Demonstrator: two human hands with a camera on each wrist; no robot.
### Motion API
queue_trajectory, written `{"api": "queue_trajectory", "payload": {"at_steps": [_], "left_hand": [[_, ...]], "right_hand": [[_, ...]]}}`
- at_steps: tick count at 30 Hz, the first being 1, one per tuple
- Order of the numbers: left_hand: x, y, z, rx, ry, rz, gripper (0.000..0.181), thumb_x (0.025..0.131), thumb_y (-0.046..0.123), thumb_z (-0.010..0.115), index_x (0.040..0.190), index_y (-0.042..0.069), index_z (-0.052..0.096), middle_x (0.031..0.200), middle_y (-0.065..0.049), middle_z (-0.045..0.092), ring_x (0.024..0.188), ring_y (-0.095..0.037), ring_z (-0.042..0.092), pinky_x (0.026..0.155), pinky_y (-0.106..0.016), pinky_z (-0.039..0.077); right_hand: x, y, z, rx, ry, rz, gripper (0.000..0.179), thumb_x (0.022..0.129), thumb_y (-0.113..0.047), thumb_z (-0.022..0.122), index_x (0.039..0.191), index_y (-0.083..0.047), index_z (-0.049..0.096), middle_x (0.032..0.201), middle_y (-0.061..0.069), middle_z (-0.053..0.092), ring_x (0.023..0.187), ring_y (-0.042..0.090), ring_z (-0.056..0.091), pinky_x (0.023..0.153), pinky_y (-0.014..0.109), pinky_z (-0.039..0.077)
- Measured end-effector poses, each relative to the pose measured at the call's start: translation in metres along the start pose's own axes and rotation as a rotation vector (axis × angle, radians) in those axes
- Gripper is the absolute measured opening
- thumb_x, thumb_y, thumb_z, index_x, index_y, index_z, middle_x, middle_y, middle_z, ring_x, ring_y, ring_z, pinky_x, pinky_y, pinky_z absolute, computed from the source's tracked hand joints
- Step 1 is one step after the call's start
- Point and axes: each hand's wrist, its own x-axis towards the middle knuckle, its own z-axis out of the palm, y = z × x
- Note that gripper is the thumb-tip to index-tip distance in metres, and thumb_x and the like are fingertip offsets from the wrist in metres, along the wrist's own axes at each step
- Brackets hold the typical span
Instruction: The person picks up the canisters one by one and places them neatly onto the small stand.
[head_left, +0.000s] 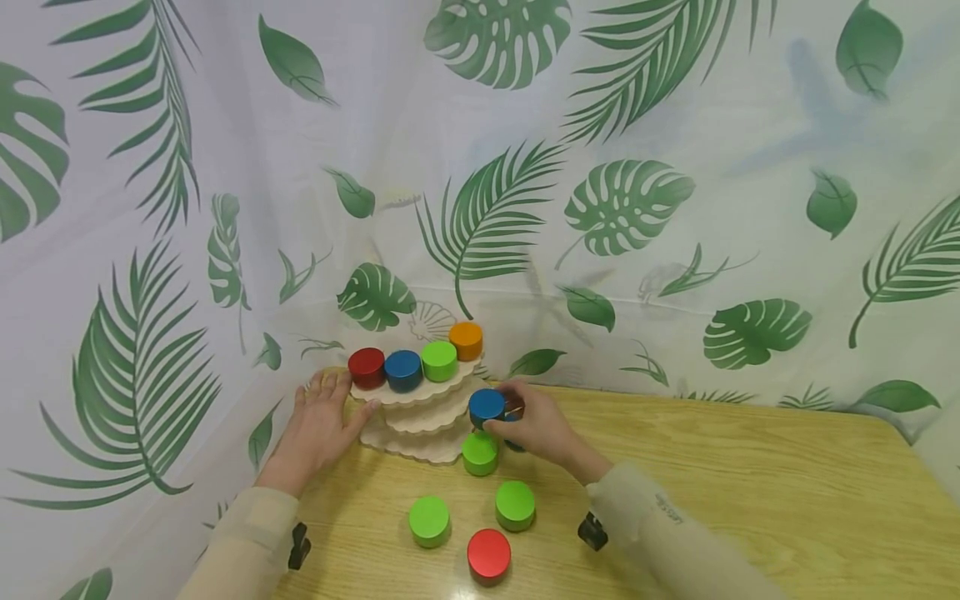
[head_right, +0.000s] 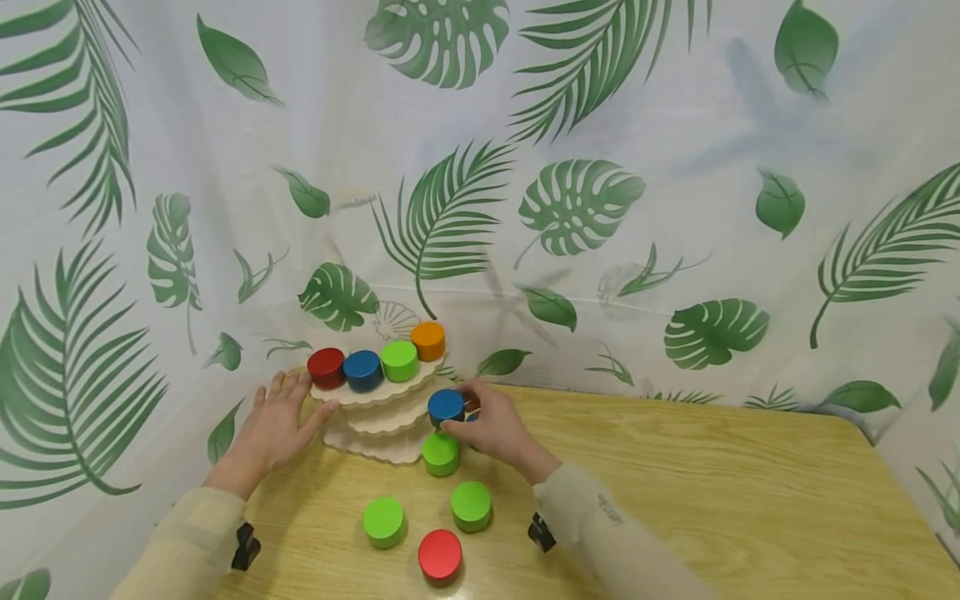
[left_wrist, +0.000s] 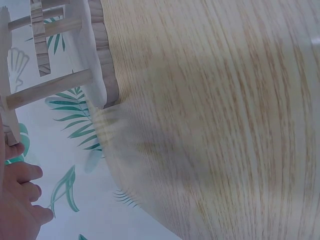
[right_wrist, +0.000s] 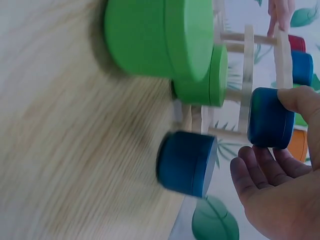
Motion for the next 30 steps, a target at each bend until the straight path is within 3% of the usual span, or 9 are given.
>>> {"api": "queue_trajectory", "payload": {"at_steps": [8,24,30], "left_hand": [[0.001,-0.003,0.001,-0.004,-0.01,-0.006,0.088,0.107,0.063,0.044,0.161,-0.006,0.034,0.166,-0.031,0.035,0.157,-0.054,0.022,0.126,-0.074,0.016],[0.001,-0.001,0.0,0.002,-0.013,0.002,0.087,0.107,0.061,0.046,0.16,-0.007,0.035,0.165,-0.032,0.036,0.157,-0.055,0.022,0.125,-0.074,0.017],[0.002,0.0,-0.003,0.019,-0.004,0.003,0.084,0.107,0.059,0.047,0.159,-0.007,0.037,0.163,-0.033,0.038,0.156,-0.056,0.024,0.125,-0.073,0.018]], "right_hand": [[0.002,-0.013,0.02,0.023,-0.024,-0.04,0.054,0.089,-0.023,0.085,0.136,-0.006,0.064,0.125,0.009,0.072,0.11,0.025,0.068,0.098,0.041,0.057],[0.007,-0.03,0.044,0.027,-0.059,-0.098,0.047,0.09,-0.027,0.084,0.13,-0.01,0.067,0.116,0.007,0.073,0.11,0.031,0.068,0.089,0.039,0.057],[0.01,-0.032,0.05,0.022,-0.066,-0.082,0.053,0.089,-0.029,0.084,0.135,-0.01,0.065,0.116,0.008,0.073,0.111,0.03,0.068,0.088,0.035,0.057]]}}
